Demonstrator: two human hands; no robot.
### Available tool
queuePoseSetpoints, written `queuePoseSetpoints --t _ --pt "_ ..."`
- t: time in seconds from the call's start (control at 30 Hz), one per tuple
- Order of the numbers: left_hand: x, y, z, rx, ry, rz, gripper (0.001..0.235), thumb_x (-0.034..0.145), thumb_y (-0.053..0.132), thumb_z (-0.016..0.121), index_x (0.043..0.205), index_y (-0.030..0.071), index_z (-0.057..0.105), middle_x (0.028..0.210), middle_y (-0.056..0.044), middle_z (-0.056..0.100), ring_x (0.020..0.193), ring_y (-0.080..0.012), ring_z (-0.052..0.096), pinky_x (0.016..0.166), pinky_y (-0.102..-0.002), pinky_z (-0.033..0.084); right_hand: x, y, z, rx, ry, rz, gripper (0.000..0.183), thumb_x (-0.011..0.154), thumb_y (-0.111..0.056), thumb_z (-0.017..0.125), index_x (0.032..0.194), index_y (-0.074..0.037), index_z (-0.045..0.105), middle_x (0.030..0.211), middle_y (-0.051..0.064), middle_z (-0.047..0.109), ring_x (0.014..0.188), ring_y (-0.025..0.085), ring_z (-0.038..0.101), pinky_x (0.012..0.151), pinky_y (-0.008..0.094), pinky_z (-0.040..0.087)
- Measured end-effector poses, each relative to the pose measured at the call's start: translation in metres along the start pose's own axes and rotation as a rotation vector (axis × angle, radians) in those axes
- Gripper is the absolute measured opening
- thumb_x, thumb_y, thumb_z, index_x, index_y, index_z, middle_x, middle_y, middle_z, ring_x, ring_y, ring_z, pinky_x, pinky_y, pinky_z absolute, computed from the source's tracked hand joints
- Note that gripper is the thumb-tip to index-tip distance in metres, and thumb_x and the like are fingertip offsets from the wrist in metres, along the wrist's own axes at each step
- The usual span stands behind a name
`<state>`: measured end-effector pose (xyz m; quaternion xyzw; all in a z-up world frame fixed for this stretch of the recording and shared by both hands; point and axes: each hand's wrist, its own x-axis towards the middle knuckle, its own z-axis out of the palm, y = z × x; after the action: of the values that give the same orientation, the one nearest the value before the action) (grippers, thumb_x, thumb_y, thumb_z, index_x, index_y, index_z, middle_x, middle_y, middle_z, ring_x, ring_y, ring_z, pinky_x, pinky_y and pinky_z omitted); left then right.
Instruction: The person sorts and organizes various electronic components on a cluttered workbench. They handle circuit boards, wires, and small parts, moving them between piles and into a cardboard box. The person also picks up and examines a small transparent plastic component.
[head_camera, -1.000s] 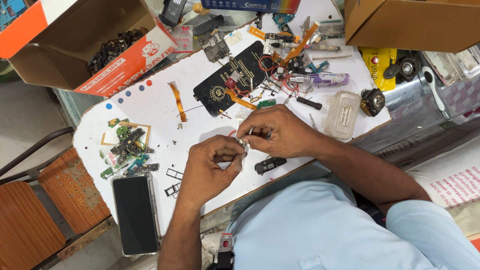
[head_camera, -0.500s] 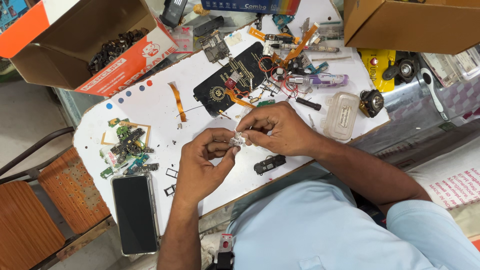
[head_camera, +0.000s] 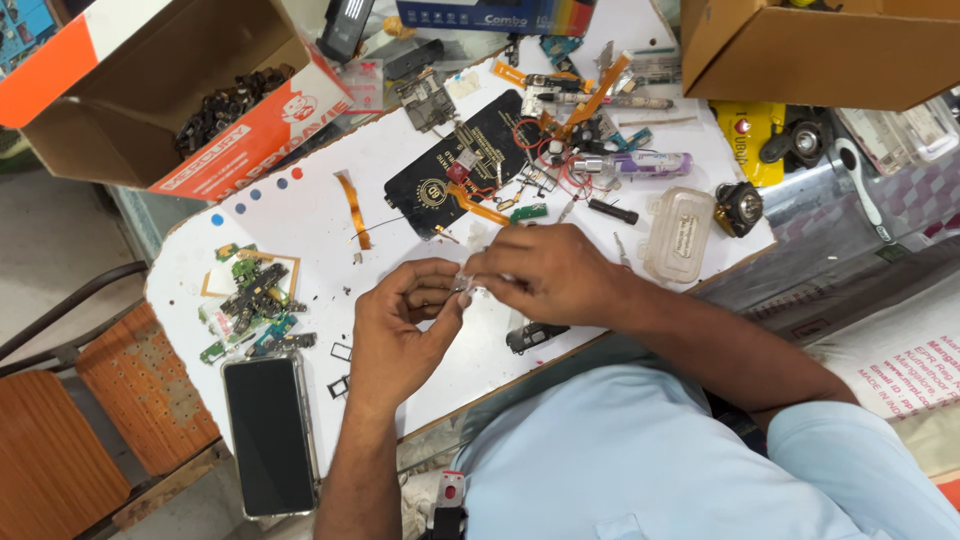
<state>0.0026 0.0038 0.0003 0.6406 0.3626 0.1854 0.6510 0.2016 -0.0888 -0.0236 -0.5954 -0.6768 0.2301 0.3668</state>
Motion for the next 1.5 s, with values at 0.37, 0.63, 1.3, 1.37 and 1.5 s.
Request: queuePoseSetpoints --t 0.37,0.63,1.3,1.37,1.5 --pt "0.049 -0.165 -0.06 0.101 -0.022 -0.141 0.033 0.082 -0.008 0.072 0.114 -0.008 0.068 0.097 -0.022 0.079 0.09 -0.0248 0.077 0.079 -0.037 0.061 -0.009 0.012 0.031 -0.127 0.018 -0.23 0.011 0.097 -0.027 0.064 0.104 -0.02 0.069 0.106 0.005 0.063 0.079 0.026 0.068 0.063 0.04 0.055" --pt "0.097 -0.259 -0.119 0.147 -0.399 -0.424 0.037 0.081 -0.004 0.077 0.116 -0.008 0.068 0.101 -0.031 0.081 0.098 -0.0359 0.08 0.093 -0.05 0.063 -0.014 0.015 0.031 -0.232 0.126 -0.396 0.009 0.103 -0.018 0.065 0.105 -0.01 0.063 0.104 0.007 0.056 0.067 0.023 0.063 0.055 0.038 0.051" --pt "0.004 -0.023 -0.016 -0.112 -0.106 -0.014 0.025 0.091 -0.011 0.066 0.115 -0.005 0.07 0.093 -0.006 0.076 0.084 -0.0068 0.069 0.073 -0.02 0.055 0.006 -0.008 -0.028 -0.237 0.044 -0.131 0.038 0.084 -0.036 0.081 0.115 -0.015 0.076 0.118 -0.001 0.068 0.113 0.024 0.061 0.108 0.046 0.036" --pt "0.003 -0.024 -0.017 -0.109 -0.096 -0.031 0.025 0.091 -0.011 0.065 0.115 -0.004 0.07 0.092 -0.006 0.076 0.084 -0.0071 0.069 0.073 -0.02 0.055 0.004 -0.004 -0.026 -0.227 0.023 -0.128 0.034 0.087 -0.035 0.08 0.115 -0.015 0.076 0.115 0.0 0.07 0.113 0.022 0.062 0.106 0.043 0.039" --pt "0.003 -0.023 -0.017 -0.104 -0.11 -0.002 0.026 0.092 -0.01 0.065 0.116 -0.004 0.07 0.095 -0.006 0.075 0.084 -0.0068 0.068 0.075 -0.021 0.056 0.001 0.002 -0.022 -0.211 -0.015 -0.104 0.028 0.091 -0.035 0.077 0.111 -0.016 0.077 0.108 0.0 0.072 0.105 0.021 0.064 0.102 0.04 0.042"
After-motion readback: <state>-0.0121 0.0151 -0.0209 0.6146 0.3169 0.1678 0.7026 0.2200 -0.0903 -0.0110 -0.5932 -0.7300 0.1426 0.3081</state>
